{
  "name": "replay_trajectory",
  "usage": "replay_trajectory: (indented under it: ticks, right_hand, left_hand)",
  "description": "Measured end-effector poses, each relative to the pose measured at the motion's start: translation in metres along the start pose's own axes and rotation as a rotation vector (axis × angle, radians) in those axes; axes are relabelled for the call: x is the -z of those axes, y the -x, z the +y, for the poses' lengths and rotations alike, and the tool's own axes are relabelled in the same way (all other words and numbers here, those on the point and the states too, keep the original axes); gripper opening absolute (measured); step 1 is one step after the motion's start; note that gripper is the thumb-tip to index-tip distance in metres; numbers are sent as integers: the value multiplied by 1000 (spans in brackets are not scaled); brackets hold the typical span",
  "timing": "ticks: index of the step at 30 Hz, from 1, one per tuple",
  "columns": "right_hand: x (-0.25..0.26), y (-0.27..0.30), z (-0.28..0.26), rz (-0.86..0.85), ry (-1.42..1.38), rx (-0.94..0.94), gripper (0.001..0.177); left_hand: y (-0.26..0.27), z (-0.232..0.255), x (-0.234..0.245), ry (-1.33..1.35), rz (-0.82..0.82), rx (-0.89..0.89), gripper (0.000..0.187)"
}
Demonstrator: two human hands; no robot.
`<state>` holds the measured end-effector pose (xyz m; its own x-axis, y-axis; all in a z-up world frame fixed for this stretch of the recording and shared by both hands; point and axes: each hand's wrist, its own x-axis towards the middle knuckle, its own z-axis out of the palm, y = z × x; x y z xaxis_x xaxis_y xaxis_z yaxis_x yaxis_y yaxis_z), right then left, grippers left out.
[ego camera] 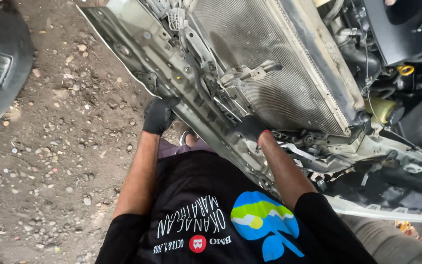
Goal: The person uses a wrench to loosen and remove bolts from the front metal frame of a car. They manipulate the frame and radiator area, occasionally reaching into the engine bay to adjust components.
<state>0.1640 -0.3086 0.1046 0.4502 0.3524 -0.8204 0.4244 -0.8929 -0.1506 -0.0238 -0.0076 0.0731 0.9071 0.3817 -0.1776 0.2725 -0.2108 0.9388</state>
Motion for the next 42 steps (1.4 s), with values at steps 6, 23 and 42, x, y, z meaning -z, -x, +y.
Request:
replay_trajectory:
  ticks: [6,23,42]
  right_hand:
    - [-4,2,21,61,-202,115,60]
    - [10,88,-70,556,-136,376,54]
    - [118,55,-10,390,-3,331,55]
  left_hand:
    - [-14,-59,-25,575,69,-17,19]
    - [-18,0,-7,-427,53,-454,55]
    - [-65,-65,-35,1351,-475,569,23]
